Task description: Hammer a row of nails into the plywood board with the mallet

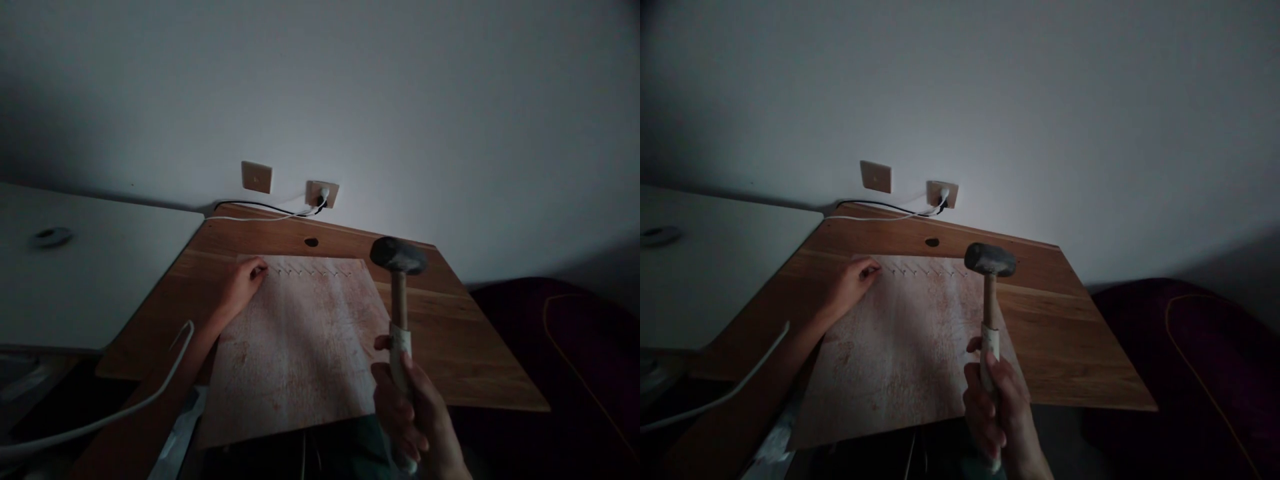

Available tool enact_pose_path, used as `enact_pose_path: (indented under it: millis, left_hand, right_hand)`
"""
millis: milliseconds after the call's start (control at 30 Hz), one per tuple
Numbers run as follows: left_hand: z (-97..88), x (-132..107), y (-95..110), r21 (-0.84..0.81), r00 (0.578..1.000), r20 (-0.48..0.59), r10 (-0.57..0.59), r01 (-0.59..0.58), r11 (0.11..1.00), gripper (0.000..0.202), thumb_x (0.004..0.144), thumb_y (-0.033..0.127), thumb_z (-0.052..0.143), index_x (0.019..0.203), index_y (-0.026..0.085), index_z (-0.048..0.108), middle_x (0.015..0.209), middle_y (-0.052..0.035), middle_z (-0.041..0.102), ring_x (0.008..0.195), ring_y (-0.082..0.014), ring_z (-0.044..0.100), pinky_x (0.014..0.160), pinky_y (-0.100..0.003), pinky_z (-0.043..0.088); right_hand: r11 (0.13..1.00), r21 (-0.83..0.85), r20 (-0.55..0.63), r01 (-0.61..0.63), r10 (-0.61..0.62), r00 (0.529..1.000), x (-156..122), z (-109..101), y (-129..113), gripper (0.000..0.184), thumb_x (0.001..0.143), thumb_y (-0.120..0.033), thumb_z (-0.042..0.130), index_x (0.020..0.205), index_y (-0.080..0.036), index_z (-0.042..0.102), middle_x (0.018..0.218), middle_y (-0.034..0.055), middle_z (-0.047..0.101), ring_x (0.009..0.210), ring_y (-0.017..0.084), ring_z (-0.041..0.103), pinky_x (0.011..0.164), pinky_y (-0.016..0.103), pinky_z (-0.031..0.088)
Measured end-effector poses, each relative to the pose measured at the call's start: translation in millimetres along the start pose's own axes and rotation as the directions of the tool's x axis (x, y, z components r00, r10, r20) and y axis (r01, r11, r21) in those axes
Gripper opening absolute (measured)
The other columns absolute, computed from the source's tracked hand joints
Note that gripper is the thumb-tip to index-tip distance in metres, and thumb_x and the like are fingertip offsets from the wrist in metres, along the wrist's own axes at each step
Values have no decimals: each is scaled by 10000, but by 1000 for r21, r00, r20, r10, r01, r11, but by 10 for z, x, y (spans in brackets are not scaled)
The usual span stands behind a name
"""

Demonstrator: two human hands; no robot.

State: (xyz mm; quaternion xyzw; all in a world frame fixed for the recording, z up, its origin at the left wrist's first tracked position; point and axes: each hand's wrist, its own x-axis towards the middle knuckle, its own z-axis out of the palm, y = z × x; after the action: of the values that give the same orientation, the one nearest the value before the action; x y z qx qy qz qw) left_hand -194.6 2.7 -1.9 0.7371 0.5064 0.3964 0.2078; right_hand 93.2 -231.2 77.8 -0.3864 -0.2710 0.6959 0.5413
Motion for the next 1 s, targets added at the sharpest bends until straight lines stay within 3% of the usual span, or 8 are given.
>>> enact_pose_path:
  millis: [100,200,333,467,733,900,1000]
  left_hand:
    - [-1,-7,24,41,999,-10,45,-44,998,97,908,166,664,839,221,704,791,6,722,698,-161,644,711,-273,484]
    - [-10,-6,50,53,999,9,50,-50,997,116,903,146,665,817,218,691,775,9,712,677,-160,635,708,-277,480]
    - [-18,-4,70,65,998,-8,63,-62,996,144,886,94,658,810,214,683,798,-1,715,711,-166,648,735,-285,488]
    - [-8,-4,75,64,999,-3,41,-40,997,138,888,98,657,814,211,685,797,-5,717,712,-167,654,733,-287,497]
    - [0,-24,105,47,998,52,34,-37,998,163,872,50,649,851,206,690,852,-11,736,761,-170,684,774,-297,529]
    - [17,3,98,-14,1000,25,-1,2,1000,186,891,125,741,1054,204,699,954,-27,749,830,-187,712,810,-314,551]
    - [28,17,55,-16,1000,7,-9,9,1000,124,886,174,774,989,204,712,937,-31,747,861,-199,713,831,-325,563]
  right_hand:
    - [984,-180,-121,-19,-3,993,31,-4,87,436,974,-654,669,1150,-276,544,528,-159,359,310,22,150,276,125,248]
    - [856,-516,-233,-37,-99,967,45,50,148,472,988,-665,641,1151,-231,553,542,-128,416,353,48,303,340,140,293]
    - [603,-793,-217,-92,-138,966,135,88,233,512,954,-706,634,1110,-222,578,617,-57,541,446,112,472,387,201,376]
    - [488,-867,-194,-97,-153,969,261,38,354,573,940,-714,623,1206,-207,621,698,-11,605,542,160,564,427,233,412]
    - [429,-901,-93,-62,-52,994,308,68,394,445,1004,-561,589,1226,-180,657,807,26,680,722,199,647,612,259,504]
    - [438,-886,-164,-154,15,986,307,81,406,554,985,-685,554,1216,-190,641,768,7,641,618,178,598,508,249,449]
    - [470,-871,-154,-145,19,988,318,50,441,546,983,-686,566,1203,-191,633,736,-12,615,591,161,577,497,238,439]
